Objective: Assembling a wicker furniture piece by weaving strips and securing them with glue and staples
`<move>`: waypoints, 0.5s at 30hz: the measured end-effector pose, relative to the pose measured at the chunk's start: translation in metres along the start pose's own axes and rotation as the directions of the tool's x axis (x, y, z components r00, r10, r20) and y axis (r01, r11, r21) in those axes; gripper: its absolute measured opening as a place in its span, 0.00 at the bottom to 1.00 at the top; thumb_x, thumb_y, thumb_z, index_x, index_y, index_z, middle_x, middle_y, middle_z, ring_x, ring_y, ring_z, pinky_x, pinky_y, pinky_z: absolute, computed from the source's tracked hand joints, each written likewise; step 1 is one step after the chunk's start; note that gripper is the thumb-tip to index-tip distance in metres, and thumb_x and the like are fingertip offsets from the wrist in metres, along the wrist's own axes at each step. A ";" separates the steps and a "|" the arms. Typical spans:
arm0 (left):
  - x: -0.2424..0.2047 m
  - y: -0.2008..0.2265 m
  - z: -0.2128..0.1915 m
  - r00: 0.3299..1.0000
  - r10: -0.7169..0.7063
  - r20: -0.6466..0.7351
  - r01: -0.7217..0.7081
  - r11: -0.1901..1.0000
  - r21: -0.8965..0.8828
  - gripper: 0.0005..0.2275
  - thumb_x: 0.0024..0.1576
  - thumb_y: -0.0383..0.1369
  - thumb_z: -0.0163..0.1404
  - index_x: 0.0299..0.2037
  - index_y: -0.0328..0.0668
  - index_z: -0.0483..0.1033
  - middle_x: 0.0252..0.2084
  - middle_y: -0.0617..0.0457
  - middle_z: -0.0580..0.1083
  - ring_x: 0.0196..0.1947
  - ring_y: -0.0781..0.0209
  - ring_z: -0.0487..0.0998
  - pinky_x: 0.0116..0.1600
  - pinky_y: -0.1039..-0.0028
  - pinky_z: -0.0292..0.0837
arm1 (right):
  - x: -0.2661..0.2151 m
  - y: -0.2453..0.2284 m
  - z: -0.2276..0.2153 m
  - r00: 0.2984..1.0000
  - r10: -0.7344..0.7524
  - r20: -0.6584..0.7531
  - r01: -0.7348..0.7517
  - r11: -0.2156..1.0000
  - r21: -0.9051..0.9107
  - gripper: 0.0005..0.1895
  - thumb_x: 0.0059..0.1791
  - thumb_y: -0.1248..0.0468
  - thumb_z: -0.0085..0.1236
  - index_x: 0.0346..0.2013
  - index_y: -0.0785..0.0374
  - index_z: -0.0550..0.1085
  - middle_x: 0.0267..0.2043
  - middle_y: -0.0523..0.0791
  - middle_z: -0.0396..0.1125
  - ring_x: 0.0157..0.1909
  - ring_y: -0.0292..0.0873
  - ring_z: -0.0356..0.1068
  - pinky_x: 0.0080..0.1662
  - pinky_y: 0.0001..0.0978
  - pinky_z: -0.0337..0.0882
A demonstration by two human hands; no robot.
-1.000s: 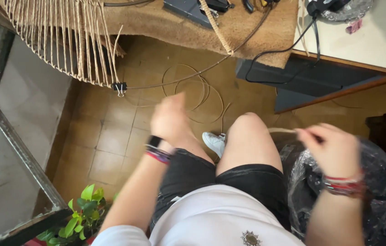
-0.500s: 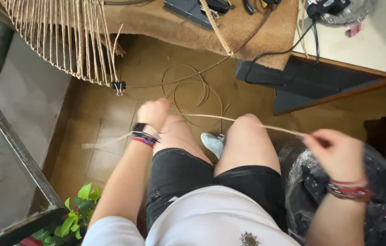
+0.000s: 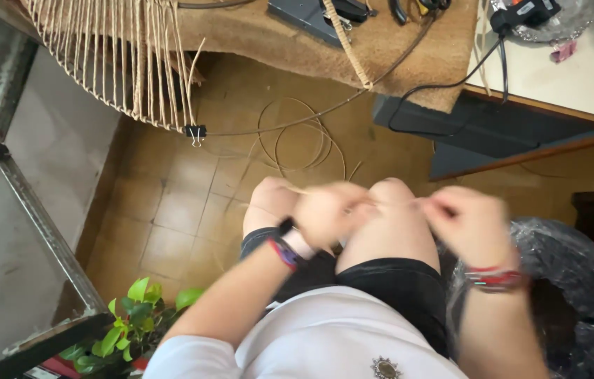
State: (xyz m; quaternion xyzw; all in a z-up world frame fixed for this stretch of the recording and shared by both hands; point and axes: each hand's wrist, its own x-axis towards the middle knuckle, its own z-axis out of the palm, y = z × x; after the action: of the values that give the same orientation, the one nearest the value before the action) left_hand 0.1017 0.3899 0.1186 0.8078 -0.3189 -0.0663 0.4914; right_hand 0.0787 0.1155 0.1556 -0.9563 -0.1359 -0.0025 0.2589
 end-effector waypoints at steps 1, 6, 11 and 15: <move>-0.009 -0.017 -0.021 0.971 -0.225 -0.083 0.238 0.947 0.215 0.16 0.61 0.48 0.43 0.50 0.56 0.78 0.44 0.50 0.81 0.46 0.48 0.82 0.51 0.59 0.77 | -0.005 0.005 -0.024 0.984 0.175 -0.020 -0.175 0.985 -0.005 0.09 0.51 0.53 0.63 0.29 0.51 0.80 0.26 0.38 0.72 0.32 0.41 0.69 0.36 0.34 0.67; -0.044 -0.129 -0.067 0.856 -0.329 -0.398 0.517 0.549 0.657 0.24 0.60 0.58 0.46 0.28 0.51 0.85 0.32 0.47 0.80 0.38 0.48 0.80 0.43 0.52 0.68 | -0.033 0.051 -0.066 0.943 0.316 -0.104 -0.331 0.920 -0.208 0.12 0.59 0.55 0.62 0.36 0.55 0.83 0.32 0.38 0.75 0.36 0.37 0.72 0.44 0.29 0.64; 0.020 -0.031 0.016 0.956 0.112 -0.271 -0.029 0.955 0.294 0.22 0.62 0.43 0.50 0.65 0.48 0.70 0.61 0.49 0.75 0.63 0.46 0.73 0.68 0.51 0.62 | 0.009 0.001 0.003 0.994 0.101 0.041 -0.089 0.968 -0.234 0.08 0.50 0.54 0.56 0.34 0.50 0.81 0.42 0.38 0.78 0.42 0.46 0.76 0.42 0.42 0.72; 0.029 -0.005 0.011 0.991 -0.116 0.061 0.119 0.991 -0.062 0.13 0.64 0.47 0.44 0.53 0.56 0.73 0.50 0.48 0.77 0.51 0.40 0.80 0.55 0.52 0.78 | 0.021 0.007 -0.002 0.999 0.005 0.037 0.000 0.990 -0.138 0.07 0.45 0.49 0.62 0.28 0.44 0.80 0.30 0.36 0.76 0.37 0.45 0.77 0.40 0.37 0.76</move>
State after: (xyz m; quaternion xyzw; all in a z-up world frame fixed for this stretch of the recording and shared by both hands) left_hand 0.1222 0.3661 0.1152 0.8063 -0.2824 -0.1288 0.5035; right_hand 0.1013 0.1138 0.1554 -0.9719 -0.1392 0.0063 0.1897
